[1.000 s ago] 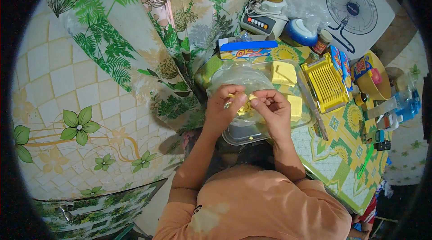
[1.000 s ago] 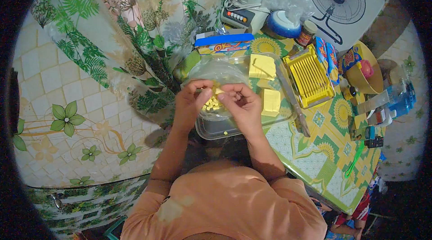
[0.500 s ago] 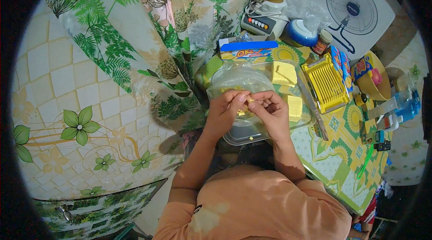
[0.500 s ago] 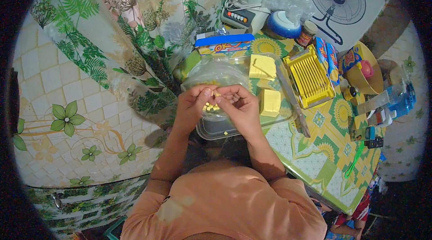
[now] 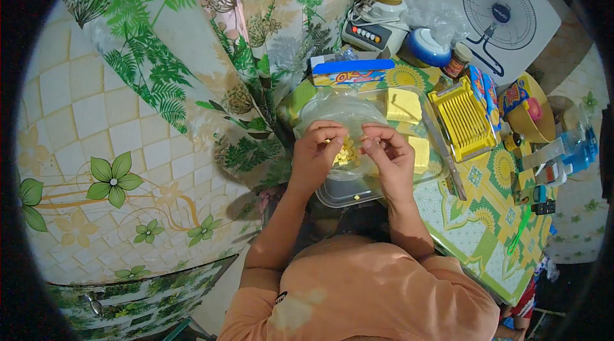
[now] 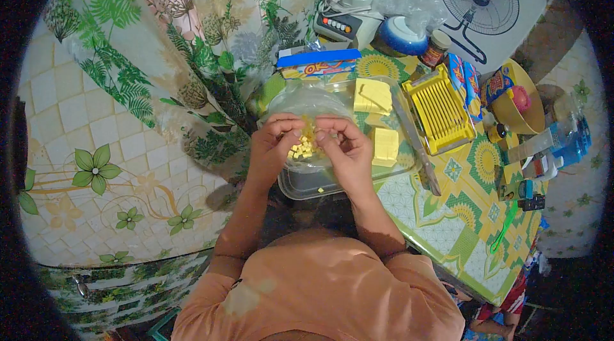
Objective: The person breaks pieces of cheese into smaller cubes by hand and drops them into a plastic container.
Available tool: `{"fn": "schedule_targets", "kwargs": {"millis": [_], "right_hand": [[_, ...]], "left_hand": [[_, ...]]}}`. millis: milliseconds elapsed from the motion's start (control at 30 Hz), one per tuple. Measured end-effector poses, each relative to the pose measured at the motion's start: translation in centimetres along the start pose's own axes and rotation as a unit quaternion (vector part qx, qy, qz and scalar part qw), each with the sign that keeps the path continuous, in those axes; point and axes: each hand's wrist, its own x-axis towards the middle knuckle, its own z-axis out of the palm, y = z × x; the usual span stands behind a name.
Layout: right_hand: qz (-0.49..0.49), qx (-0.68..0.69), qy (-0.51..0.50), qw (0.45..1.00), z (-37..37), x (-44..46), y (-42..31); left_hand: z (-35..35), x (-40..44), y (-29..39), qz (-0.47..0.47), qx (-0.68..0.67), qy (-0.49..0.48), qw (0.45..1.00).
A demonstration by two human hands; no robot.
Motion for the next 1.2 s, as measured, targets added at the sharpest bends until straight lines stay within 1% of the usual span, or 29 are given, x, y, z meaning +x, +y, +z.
{"fn": "schedule_targets", "kwargs": {"millis": [233, 300, 400, 533, 600, 833, 933, 1033, 1200], "right_hand": [[0.023, 0.011, 0.028, 0.999, 0.3, -0.1, -0.4], [0.008, 0.005, 0.025, 1.0, 0.1, -0.2, -0.1], [-0.021, -0.007, 0.022, 1.0, 0.1, -0.1, 0.1], [-0.053, -0.026, 0.016, 0.998, 0.0, 0.1, 0.3], [-0.043, -0.033, 0.021, 0.998, 0.2, 0.0, 0.2], [0.017, -0.024, 0.003, 1.0, 0.2, -0.2, 0.0], [0.009, -0.038, -0.021, 0.999, 0.2, 0.0, 0.2], [-0.016, -0.086, -0.041, 0.995, 0.0, 0.2, 0.7], [-0.039, -0.089, -0.005, 0.995, -0.3, 0.2, 0.7]], "left_hand": [[0.0, 0.0, -0.7, -0.014, 0.022, -0.002, 1.0], [-0.1, -0.1, -0.9, 0.001, 0.018, -0.004, 1.0], [-0.1, -0.1, -0.6, -0.043, 0.021, -0.001, 0.999], [-0.1, -0.2, -0.3, -0.037, 0.013, 0.009, 0.999], [-0.1, -0.3, -0.2, -0.044, 0.001, 0.012, 0.999], [-0.2, -0.8, 0.9, -0.011, -0.022, 0.003, 1.0], [-0.3, -1.0, 1.3, -0.006, -0.022, 0.004, 1.0], [-0.3, -1.0, 1.4, -0.003, -0.016, 0.005, 1.0], [-0.2, -1.2, 1.4, -0.011, -0.018, 0.003, 1.0]]}}
